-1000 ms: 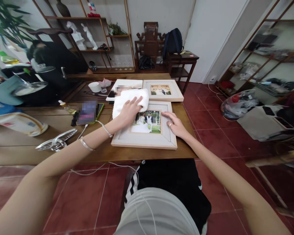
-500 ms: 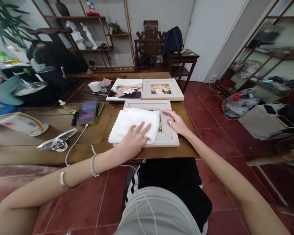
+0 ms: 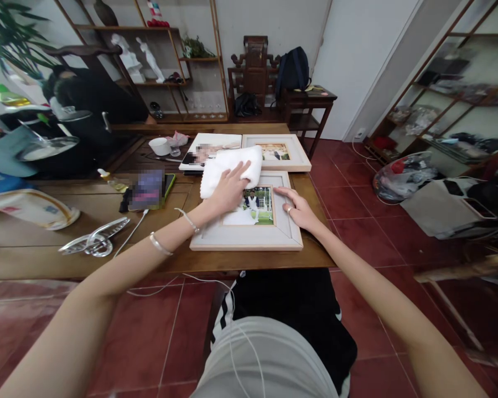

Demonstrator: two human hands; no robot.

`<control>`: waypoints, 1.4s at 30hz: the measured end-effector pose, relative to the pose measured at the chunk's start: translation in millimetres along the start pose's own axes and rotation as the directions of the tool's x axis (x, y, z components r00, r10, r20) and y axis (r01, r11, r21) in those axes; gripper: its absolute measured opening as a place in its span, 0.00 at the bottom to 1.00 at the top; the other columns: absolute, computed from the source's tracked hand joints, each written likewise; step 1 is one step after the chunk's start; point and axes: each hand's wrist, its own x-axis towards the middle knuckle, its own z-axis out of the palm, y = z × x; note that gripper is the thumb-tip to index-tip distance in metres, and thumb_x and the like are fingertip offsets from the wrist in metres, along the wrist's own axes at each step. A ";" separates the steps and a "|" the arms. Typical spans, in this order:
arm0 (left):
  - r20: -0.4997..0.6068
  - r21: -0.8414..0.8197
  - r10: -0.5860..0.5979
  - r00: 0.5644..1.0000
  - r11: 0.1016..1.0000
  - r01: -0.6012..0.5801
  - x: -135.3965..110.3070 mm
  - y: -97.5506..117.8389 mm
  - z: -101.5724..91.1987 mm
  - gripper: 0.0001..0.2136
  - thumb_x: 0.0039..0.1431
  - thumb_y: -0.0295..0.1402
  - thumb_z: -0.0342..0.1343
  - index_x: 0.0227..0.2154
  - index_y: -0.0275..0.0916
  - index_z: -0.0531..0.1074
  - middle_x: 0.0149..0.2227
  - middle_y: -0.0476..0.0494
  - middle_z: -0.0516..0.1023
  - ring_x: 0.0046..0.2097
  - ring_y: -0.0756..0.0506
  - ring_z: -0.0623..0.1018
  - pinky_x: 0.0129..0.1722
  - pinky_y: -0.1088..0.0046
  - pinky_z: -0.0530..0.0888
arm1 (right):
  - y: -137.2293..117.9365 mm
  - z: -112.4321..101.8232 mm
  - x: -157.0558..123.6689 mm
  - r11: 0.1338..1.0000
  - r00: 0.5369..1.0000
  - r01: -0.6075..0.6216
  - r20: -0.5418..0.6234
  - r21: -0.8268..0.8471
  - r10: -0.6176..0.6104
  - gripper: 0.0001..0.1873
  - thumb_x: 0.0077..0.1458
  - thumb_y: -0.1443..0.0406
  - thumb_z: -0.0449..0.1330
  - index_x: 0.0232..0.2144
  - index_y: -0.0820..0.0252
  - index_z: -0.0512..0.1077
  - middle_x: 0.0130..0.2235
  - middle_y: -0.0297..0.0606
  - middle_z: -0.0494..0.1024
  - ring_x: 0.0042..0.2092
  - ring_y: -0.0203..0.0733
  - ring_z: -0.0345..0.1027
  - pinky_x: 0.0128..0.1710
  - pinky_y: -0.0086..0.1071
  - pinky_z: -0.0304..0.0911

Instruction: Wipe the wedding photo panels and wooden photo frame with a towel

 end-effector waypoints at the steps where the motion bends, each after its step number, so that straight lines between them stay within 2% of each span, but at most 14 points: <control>1: 0.010 0.005 0.027 1.000 1.000 -0.027 5.4 -0.8 2.6 0.19 0.54 0.17 0.45 0.46 0.30 0.74 0.70 0.31 0.49 0.70 0.33 0.53 0.62 0.46 0.60 | 0.1 0.2 0.2 1.000 1.000 -0.001 -0.002 0.000 0.001 0.31 0.47 0.71 0.52 0.55 0.52 0.70 0.60 0.39 0.70 0.64 0.50 0.60 0.67 0.53 0.48; 5: 0.033 0.057 0.062 0.998 0.996 -0.064 16.9 4.3 8.5 0.17 0.61 0.21 0.44 0.47 0.32 0.74 0.67 0.32 0.57 0.68 0.33 0.58 0.63 0.39 0.54 | -0.1 0.9 1.3 1.000 1.000 -0.002 -0.001 -0.003 0.002 0.31 0.47 0.71 0.52 0.55 0.55 0.70 0.59 0.42 0.70 0.63 0.49 0.61 0.66 0.51 0.49; 10: 0.084 0.085 0.088 0.993 0.992 -0.095 9.4 21.7 2.5 0.16 0.61 0.20 0.46 0.45 0.31 0.76 0.64 0.30 0.63 0.64 0.34 0.64 0.59 0.51 0.66 | -1.6 1.4 1.5 1.000 1.000 -0.014 -0.006 0.013 0.014 0.31 0.47 0.71 0.53 0.55 0.53 0.70 0.59 0.39 0.71 0.62 0.49 0.61 0.66 0.50 0.50; 13: 0.130 0.077 0.139 0.982 0.986 -0.150 -13.3 46.3 -14.9 0.14 0.61 0.21 0.48 0.43 0.34 0.77 0.61 0.32 0.68 0.61 0.36 0.69 0.55 0.57 0.69 | -3.7 1.2 1.0 1.000 1.000 -0.029 0.006 0.002 0.029 0.31 0.47 0.71 0.53 0.55 0.53 0.70 0.59 0.39 0.70 0.62 0.50 0.61 0.66 0.50 0.51; 17: 0.278 0.038 0.150 0.949 0.985 -0.167 -57.6 87.6 -54.6 0.13 0.62 0.23 0.49 0.42 0.35 0.78 0.58 0.31 0.71 0.50 0.38 0.78 0.44 0.63 0.76 | -6.1 1.1 0.1 0.999 0.999 -0.037 0.007 0.002 0.037 0.31 0.46 0.71 0.52 0.55 0.55 0.70 0.59 0.41 0.70 0.63 0.50 0.60 0.66 0.50 0.50; 20: 0.326 0.010 0.196 0.925 0.978 -0.211 -84.7 110.8 -78.8 0.11 0.60 0.24 0.52 0.39 0.37 0.78 0.56 0.32 0.72 0.51 0.38 0.77 0.42 0.64 0.77 | -6.7 1.0 -0.2 0.999 0.999 -0.033 0.012 -0.006 0.034 0.31 0.47 0.72 0.52 0.55 0.55 0.69 0.60 0.41 0.69 0.63 0.51 0.60 0.66 0.51 0.50; 22: 0.325 -0.005 0.223 0.919 0.972 -0.234 -93.3 119.6 -84.1 0.09 0.60 0.25 0.53 0.39 0.38 0.78 0.56 0.33 0.72 0.54 0.37 0.76 0.43 0.63 0.77 | -6.6 1.1 -0.1 0.999 0.999 -0.033 0.013 -0.016 0.033 0.31 0.47 0.72 0.51 0.56 0.55 0.69 0.60 0.42 0.69 0.64 0.50 0.60 0.66 0.52 0.50; 24: 0.298 -0.006 0.219 0.929 0.974 -0.228 -92.9 122.8 -80.5 0.10 0.60 0.25 0.53 0.40 0.38 0.78 0.57 0.33 0.71 0.56 0.36 0.74 0.46 0.63 0.77 | -6.0 1.3 0.3 0.999 0.999 -0.035 0.013 -0.025 0.035 0.31 0.48 0.72 0.51 0.56 0.56 0.69 0.61 0.43 0.68 0.64 0.50 0.60 0.66 0.52 0.50; 27: 0.257 0.007 0.158 0.953 0.986 -0.165 -78.0 116.3 -66.6 0.11 0.62 0.26 0.50 0.42 0.37 0.77 0.59 0.32 0.69 0.58 0.36 0.72 0.49 0.61 0.75 | -4.1 1.9 0.7 0.999 1.000 -0.022 0.008 -0.025 0.022 0.31 0.47 0.72 0.51 0.55 0.56 0.69 0.60 0.42 0.69 0.63 0.50 0.60 0.66 0.52 0.50; 29: 0.258 0.006 0.083 0.962 0.996 -0.088 -61.7 104.3 -57.4 0.12 0.62 0.27 0.50 0.44 0.37 0.76 0.59 0.31 0.69 0.56 0.35 0.74 0.47 0.61 0.76 | -2.2 2.1 0.7 1.000 1.000 -0.006 0.010 -0.017 0.006 0.31 0.47 0.72 0.52 0.55 0.55 0.69 0.60 0.42 0.70 0.63 0.51 0.60 0.66 0.52 0.50; 33: 0.215 -0.030 -0.099 0.972 0.994 0.108 -22.6 65.7 -45.7 0.14 0.60 0.27 0.50 0.48 0.32 0.74 0.53 0.27 0.74 0.46 0.35 0.79 0.39 0.61 0.76 | 2.4 2.2 -0.1 1.000 0.999 0.030 0.014 0.003 -0.030 0.31 0.47 0.72 0.52 0.56 0.55 0.69 0.59 0.42 0.70 0.63 0.50 0.60 0.66 0.51 0.50; 35: 0.164 -0.053 -0.125 0.979 0.989 0.135 -1.9 45.4 -41.8 0.15 0.60 0.26 0.48 0.48 0.30 0.73 0.50 0.26 0.75 0.44 0.34 0.80 0.38 0.61 0.75 | 4.2 2.0 -0.5 0.999 0.999 0.049 0.009 0.012 -0.049 0.32 0.48 0.72 0.52 0.56 0.53 0.68 0.60 0.40 0.70 0.63 0.50 0.60 0.66 0.52 0.50; 38: 0.097 -0.122 -0.059 0.994 0.990 0.071 29.0 25.6 -34.9 0.15 0.58 0.23 0.47 0.45 0.31 0.73 0.49 0.30 0.76 0.48 0.36 0.78 0.44 0.63 0.73 | 4.9 1.6 -0.5 0.998 0.998 0.066 0.010 0.014 -0.066 0.31 0.47 0.72 0.53 0.55 0.52 0.69 0.60 0.40 0.69 0.63 0.51 0.59 0.66 0.53 0.49; 42: 0.093 -0.255 0.131 0.987 0.962 -0.103 62.5 25.8 -22.5 0.12 0.55 0.22 0.48 0.36 0.34 0.76 0.41 0.41 0.80 0.44 0.44 0.78 0.45 0.72 0.71 | 2.3 1.2 0.4 0.999 0.999 0.051 0.019 -0.002 -0.051 0.31 0.47 0.71 0.53 0.55 0.53 0.69 0.58 0.41 0.70 0.62 0.52 0.61 0.65 0.53 0.50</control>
